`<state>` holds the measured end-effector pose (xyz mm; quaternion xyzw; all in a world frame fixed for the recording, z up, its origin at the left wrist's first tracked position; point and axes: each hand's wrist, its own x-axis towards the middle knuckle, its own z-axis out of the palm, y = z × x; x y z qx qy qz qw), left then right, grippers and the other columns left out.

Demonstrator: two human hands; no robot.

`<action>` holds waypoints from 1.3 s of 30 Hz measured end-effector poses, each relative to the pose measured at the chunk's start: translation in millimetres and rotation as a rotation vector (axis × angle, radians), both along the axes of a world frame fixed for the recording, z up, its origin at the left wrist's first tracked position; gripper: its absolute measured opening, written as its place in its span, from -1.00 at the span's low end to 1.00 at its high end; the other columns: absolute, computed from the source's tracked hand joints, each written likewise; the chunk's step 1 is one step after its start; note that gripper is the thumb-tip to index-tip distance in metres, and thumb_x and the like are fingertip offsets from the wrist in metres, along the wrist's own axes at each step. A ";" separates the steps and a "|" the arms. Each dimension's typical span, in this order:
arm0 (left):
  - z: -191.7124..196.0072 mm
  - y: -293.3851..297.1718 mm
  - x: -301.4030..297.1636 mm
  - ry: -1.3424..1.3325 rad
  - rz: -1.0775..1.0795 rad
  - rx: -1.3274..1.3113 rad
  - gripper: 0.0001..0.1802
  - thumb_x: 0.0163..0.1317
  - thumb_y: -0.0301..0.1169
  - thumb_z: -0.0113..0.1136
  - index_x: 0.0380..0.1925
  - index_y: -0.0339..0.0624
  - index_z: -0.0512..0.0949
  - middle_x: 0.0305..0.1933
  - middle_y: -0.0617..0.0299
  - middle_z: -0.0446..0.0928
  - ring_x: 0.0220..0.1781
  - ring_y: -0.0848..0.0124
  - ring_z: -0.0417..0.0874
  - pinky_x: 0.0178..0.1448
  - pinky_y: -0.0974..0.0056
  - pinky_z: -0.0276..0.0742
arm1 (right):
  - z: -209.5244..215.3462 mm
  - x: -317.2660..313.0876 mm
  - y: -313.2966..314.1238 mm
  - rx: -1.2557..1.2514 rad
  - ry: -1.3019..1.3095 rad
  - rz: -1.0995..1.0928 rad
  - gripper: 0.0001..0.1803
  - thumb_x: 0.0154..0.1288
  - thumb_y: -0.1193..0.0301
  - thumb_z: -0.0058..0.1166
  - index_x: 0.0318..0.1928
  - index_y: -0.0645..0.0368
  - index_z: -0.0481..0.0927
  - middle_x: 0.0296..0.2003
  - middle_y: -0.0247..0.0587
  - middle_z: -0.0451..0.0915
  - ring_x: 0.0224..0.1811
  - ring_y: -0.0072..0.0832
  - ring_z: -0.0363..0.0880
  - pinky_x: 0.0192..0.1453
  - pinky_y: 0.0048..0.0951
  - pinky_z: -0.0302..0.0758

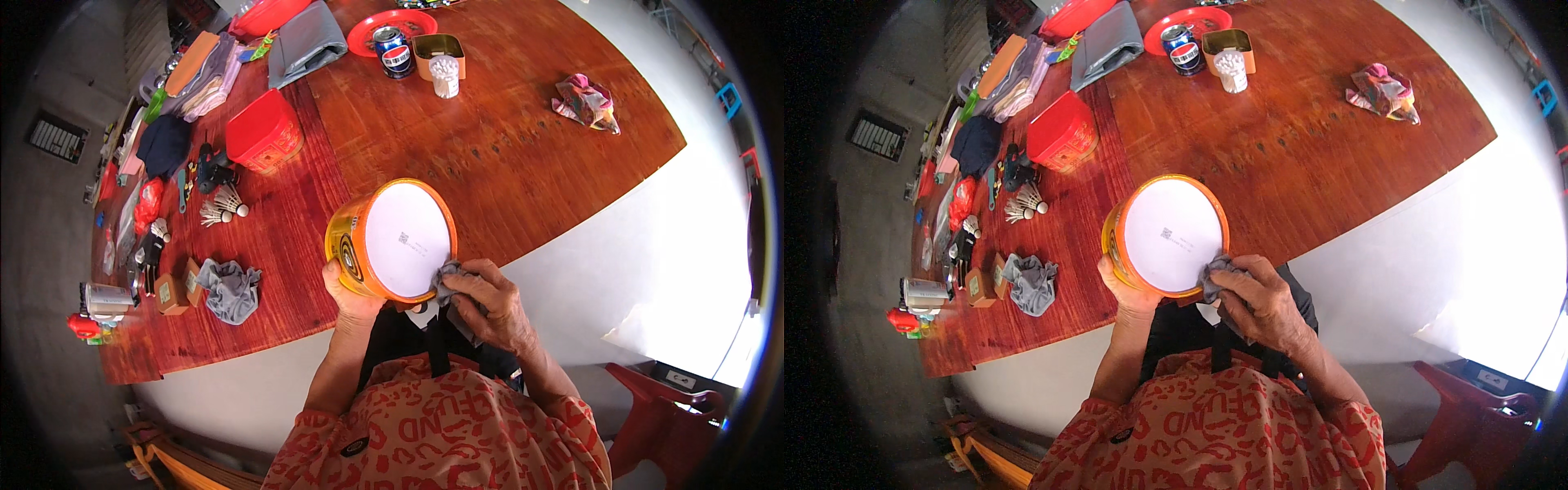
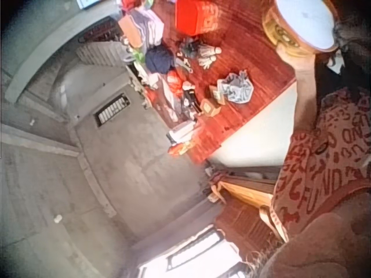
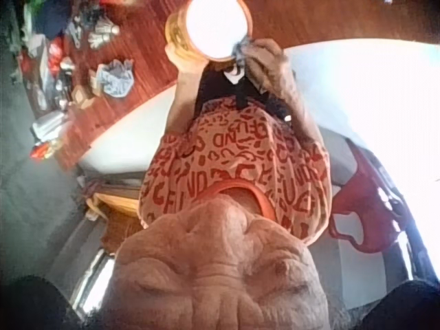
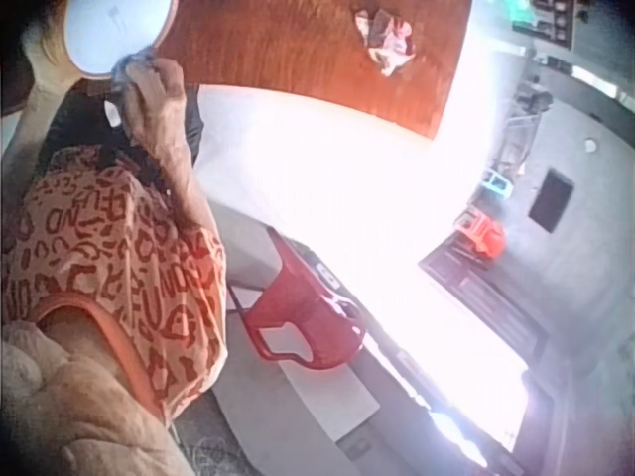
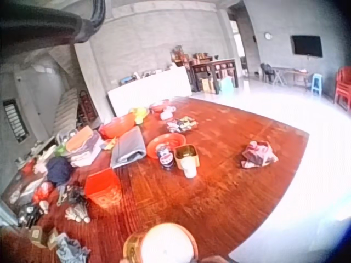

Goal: The person wipes a yellow plastic container with a gray cloth, cleaning the lid, sides, and bottom. They then place the container down and pick up a red plastic container, wiping its lid with the same cloth.

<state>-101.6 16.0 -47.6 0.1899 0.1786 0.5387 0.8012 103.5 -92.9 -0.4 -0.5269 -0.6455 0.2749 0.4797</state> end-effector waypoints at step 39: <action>-3.3 -1.4 0.5 0.003 0.016 0.007 -0.16 0.00 0.09 0.22 0.23 -0.20 0.39 0.21 0.07 0.51 0.23 0.16 0.53 0.28 0.01 0.48 | 3.6 -18.8 57.6 0.105 -0.187 -0.267 -0.63 0.11 0.59 0.18 -0.02 0.33 0.54 -0.11 0.00 0.38 -0.11 -0.09 0.50 -0.08 -0.18 0.54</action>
